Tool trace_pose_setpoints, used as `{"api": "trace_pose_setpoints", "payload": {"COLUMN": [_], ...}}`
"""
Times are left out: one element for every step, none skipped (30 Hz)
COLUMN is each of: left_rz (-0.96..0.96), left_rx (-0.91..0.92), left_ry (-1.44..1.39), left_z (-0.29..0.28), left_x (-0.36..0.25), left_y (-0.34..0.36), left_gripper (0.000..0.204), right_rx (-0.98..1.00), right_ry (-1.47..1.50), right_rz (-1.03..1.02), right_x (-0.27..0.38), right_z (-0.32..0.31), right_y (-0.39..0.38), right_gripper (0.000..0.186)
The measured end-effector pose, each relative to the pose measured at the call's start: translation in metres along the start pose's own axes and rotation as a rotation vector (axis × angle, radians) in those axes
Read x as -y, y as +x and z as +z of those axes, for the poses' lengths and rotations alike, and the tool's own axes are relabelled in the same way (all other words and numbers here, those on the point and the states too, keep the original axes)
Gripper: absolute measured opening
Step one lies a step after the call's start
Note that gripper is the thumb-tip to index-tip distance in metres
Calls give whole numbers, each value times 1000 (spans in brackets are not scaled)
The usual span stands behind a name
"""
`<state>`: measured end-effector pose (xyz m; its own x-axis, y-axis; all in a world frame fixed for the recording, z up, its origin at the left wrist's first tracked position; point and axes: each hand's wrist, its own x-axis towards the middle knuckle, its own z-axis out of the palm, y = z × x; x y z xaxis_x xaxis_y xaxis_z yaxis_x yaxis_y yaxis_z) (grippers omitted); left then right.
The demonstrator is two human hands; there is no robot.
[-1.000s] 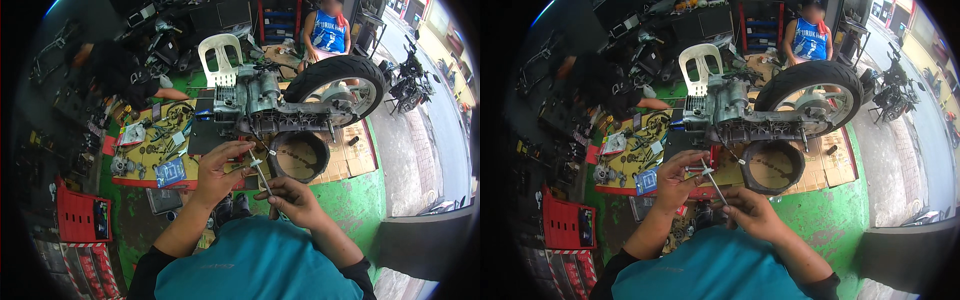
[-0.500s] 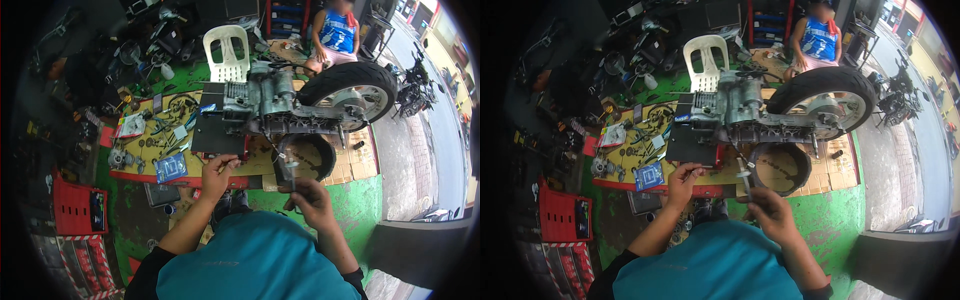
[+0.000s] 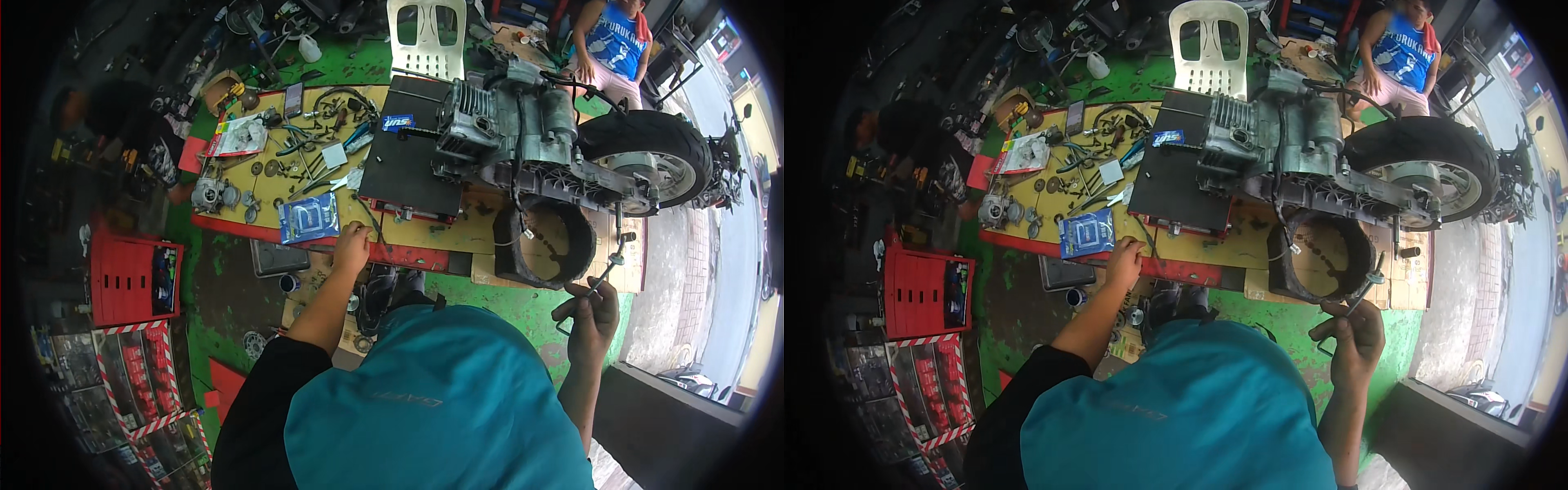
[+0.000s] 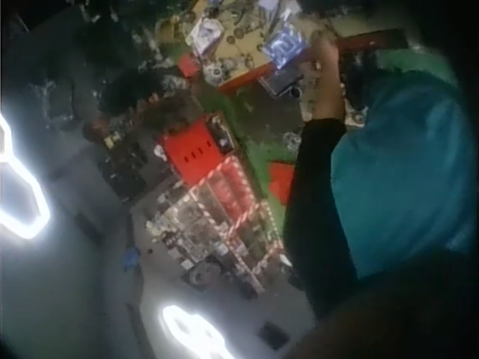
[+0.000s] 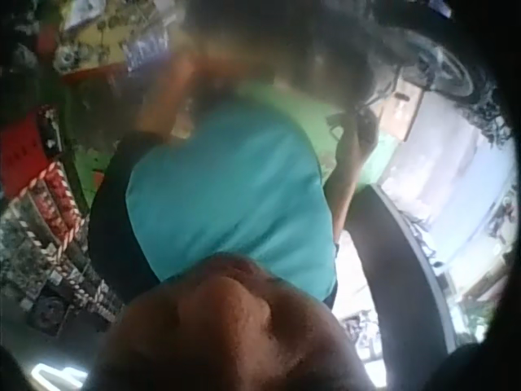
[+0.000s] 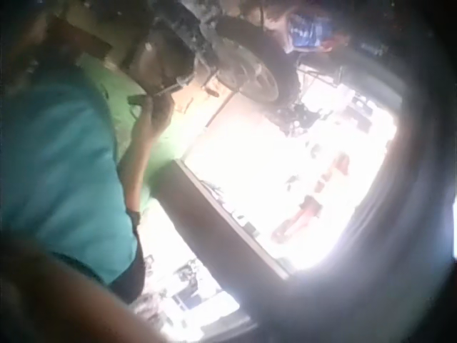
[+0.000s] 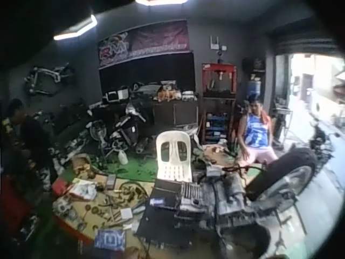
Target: The person works on a disassembled motorcycle engine mounted on a workbench. They handle small engine components, including a piston, and use a T-handle wrench to tighten bolts on the engine casing. The person also retrieves a tool from a red toolbox drawer.
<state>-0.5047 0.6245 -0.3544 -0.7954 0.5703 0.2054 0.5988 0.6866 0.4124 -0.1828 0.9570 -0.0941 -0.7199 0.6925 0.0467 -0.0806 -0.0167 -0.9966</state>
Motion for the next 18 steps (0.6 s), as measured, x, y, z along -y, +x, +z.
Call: {"api": "trace_pose_setpoints", "payload": {"left_rz": [-162,-322,-480,-576,-668,-761,-714,-759,-806,-853,-887,-920,-954,-995,-867,-744,-611,-481], "left_rx": [75,146,218,301,384,467,416,408,399,391,360,323,286,238,177,111,71,30], "left_ry": [-42,-83,-124,-137,-147,-155,-120,-191,-262,-335,-419,-504,-589,-669,-628,-577,-477,-375], "left_z": [4,11,18,23,31,37,42,45,47,49,48,42,36,31,29,25,12,3], "left_x": [2,3,4,4,7,10,4,2,0,-2,-6,-9,-12,-8,5,28,43,54], "left_y": [7,15,21,24,27,28,25,24,24,22,22,22,19,11,-3,-26,-44,-59], "left_gripper": [28,31,35,39,43,47,43,40,38,35,32,29,27,24,23,23,21,21], "right_rx": [-4,-8,-13,-18,-24,-28,-41,-50,-57,-64,-83,-101,-116,-112,-105,-92,-96,-98], "right_ry": [2,4,7,9,6,3,-2,-3,-4,-7,4,19,32,40,47,62,67,74], "right_rz": [1,-3,-7,-11,-12,-13,-16,-22,-28,-32,-31,-33,-34,-35,-34,-31,-31,-30], "right_x": [0,0,0,0,0,0,-1,-3,-6,-7,-6,-6,-6,-6,-7,-8,-10,-13], "right_z": [3,7,10,13,16,19,20,22,24,25,27,29,31,32,32,34,33,32], "right_y": [0,2,3,4,4,5,4,5,5,5,5,5,6,7,9,12,12,14], "right_gripper": [30,30,31,31,31,31,31,30,30,30,30,29,29,29,28,28,28,28]}}
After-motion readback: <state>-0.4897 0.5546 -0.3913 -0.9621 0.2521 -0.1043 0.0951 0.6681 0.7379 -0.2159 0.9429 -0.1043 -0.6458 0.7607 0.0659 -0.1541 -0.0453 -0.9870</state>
